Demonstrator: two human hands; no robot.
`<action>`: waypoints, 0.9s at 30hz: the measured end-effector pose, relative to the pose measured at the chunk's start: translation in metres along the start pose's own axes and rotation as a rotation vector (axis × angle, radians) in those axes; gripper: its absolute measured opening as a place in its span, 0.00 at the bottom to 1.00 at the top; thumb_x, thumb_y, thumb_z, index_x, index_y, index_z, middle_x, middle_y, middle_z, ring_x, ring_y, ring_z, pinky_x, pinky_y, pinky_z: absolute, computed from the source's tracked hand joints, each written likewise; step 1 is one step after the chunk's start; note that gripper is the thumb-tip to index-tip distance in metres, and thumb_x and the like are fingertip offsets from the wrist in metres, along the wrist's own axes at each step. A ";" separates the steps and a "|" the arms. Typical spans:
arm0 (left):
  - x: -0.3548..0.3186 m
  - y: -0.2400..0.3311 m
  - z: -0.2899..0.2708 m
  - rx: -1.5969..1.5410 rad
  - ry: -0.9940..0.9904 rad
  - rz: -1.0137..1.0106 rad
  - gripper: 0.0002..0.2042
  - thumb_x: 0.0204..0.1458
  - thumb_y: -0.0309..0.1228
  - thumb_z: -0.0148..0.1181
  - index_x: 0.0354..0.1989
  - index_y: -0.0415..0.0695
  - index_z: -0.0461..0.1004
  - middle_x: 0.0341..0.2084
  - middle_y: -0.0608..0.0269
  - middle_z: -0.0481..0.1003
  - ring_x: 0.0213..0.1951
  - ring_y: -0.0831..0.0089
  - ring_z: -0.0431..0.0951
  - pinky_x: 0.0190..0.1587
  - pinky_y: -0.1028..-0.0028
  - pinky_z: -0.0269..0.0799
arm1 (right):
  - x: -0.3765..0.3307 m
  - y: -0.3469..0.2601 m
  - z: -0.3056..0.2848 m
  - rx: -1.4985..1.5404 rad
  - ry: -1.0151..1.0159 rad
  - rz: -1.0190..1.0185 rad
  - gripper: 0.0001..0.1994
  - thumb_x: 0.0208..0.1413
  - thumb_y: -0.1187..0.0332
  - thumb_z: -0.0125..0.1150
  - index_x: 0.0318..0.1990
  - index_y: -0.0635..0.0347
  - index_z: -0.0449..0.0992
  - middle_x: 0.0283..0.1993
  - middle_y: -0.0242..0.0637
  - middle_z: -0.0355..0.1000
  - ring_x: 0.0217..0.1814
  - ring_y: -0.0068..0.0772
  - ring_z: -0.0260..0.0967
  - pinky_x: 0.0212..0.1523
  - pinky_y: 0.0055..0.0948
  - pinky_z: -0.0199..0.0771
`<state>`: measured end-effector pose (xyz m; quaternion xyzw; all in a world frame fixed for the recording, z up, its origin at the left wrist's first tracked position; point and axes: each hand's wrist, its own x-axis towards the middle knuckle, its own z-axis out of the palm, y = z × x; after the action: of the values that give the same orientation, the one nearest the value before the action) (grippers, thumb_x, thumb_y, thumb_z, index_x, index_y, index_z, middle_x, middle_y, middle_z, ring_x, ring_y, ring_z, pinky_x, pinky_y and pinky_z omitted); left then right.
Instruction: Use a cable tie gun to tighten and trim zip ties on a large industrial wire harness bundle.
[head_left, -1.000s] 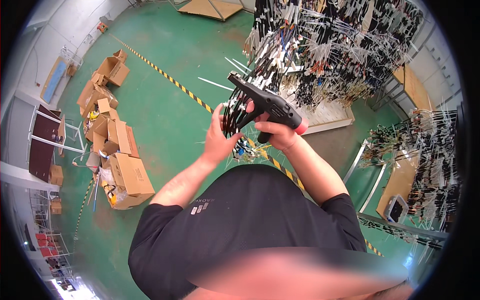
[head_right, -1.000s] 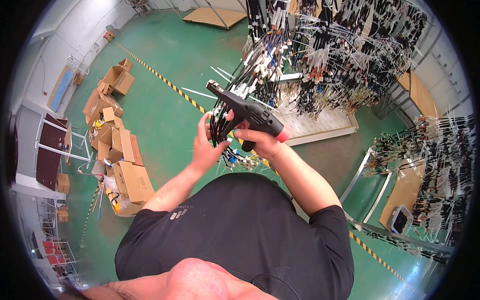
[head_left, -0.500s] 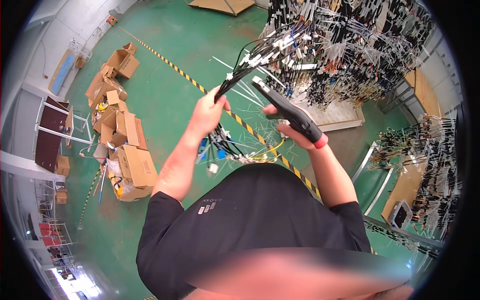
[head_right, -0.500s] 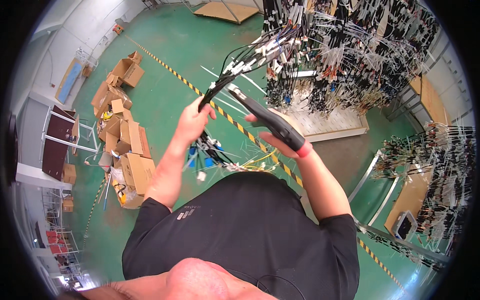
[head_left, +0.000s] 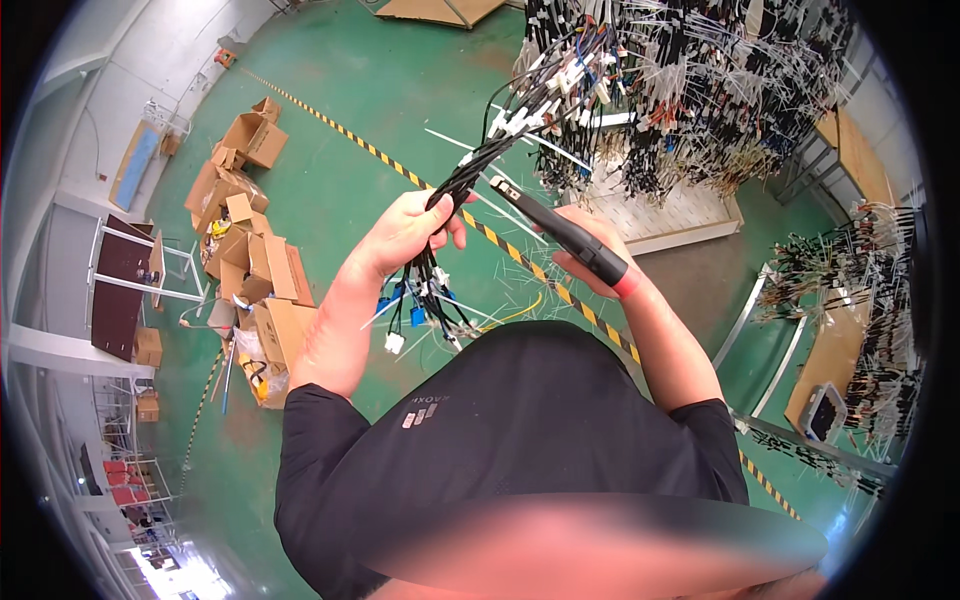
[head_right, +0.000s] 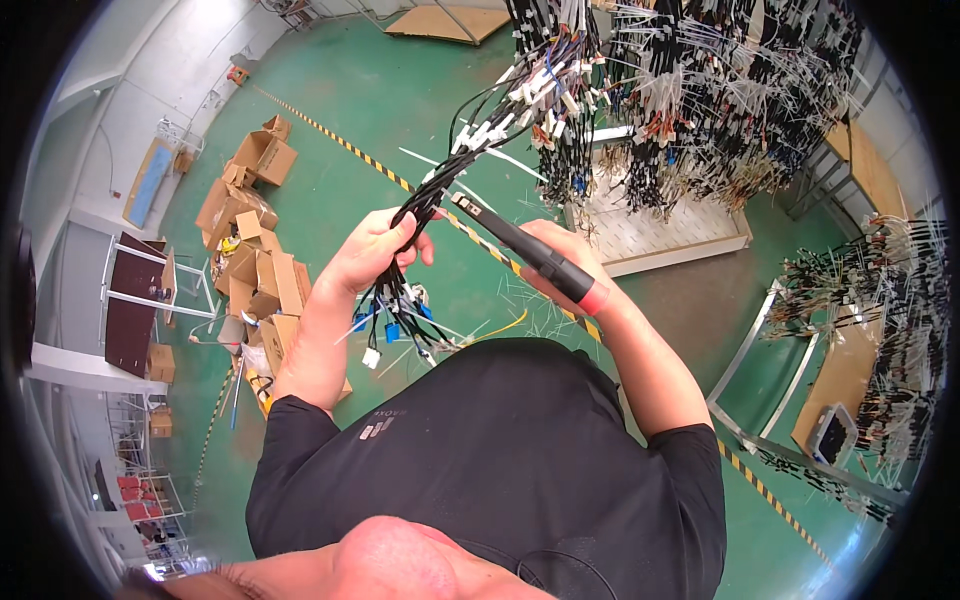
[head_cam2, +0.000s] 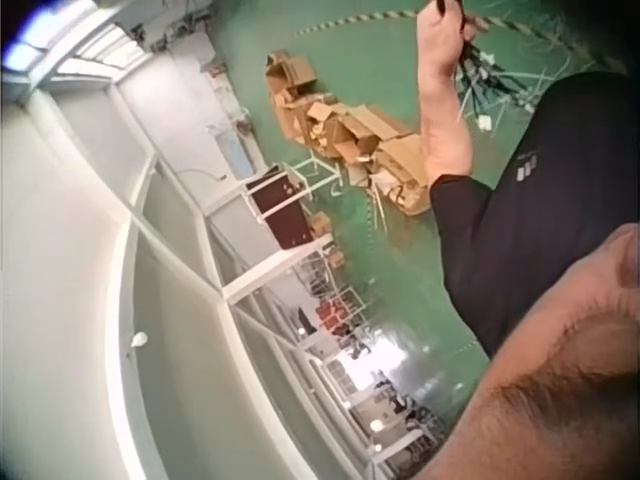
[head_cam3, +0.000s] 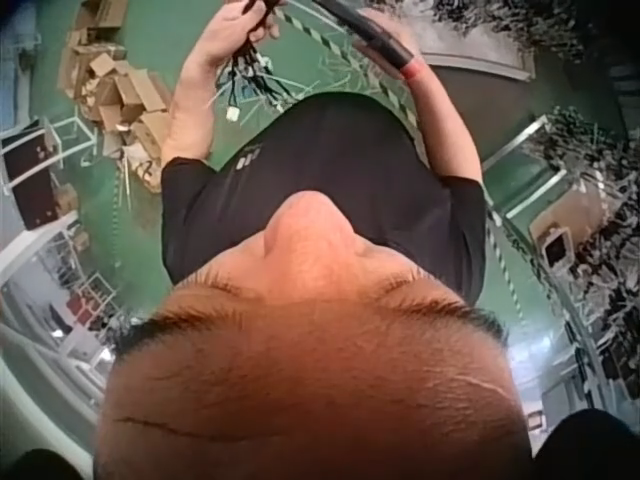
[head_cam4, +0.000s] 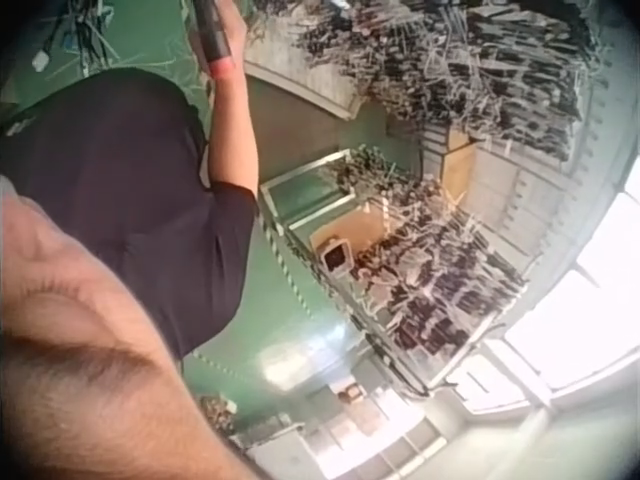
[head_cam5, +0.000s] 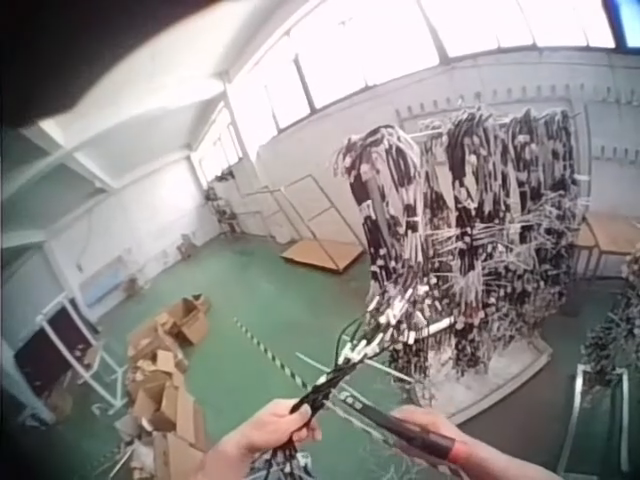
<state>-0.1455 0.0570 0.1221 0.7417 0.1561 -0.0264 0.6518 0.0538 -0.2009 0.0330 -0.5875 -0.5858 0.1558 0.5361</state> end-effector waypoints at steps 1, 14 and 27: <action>-0.001 0.001 0.003 0.023 0.034 0.004 0.23 0.76 0.45 0.50 0.65 0.39 0.75 0.30 0.69 0.80 0.27 0.88 0.67 0.32 0.82 0.67 | -0.001 -0.002 0.001 0.019 -0.023 0.059 0.22 0.53 0.74 0.67 0.57 0.58 0.79 0.52 0.41 0.80 0.51 0.46 0.79 0.57 0.39 0.78; -0.003 0.003 0.029 0.369 0.320 0.198 0.13 0.73 0.35 0.54 0.55 0.40 0.76 0.31 0.67 0.83 0.25 0.81 0.68 0.32 0.73 0.69 | 0.007 -0.034 -0.011 0.037 -0.127 0.244 0.23 0.55 0.73 0.64 0.60 0.62 0.77 0.32 0.35 0.75 0.31 0.28 0.73 0.38 0.32 0.77; -0.009 0.014 0.024 0.335 0.278 0.131 0.13 0.73 0.32 0.54 0.57 0.37 0.67 0.39 0.64 0.87 0.26 0.84 0.70 0.32 0.75 0.70 | 0.014 -0.013 -0.008 0.045 -0.168 0.044 0.26 0.52 0.74 0.66 0.61 0.60 0.77 0.47 0.43 0.79 0.45 0.41 0.78 0.50 0.37 0.79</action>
<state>-0.1464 0.0307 0.1344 0.8447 0.1892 0.0927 0.4920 0.0578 -0.1961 0.0526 -0.5728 -0.6120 0.2296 0.4946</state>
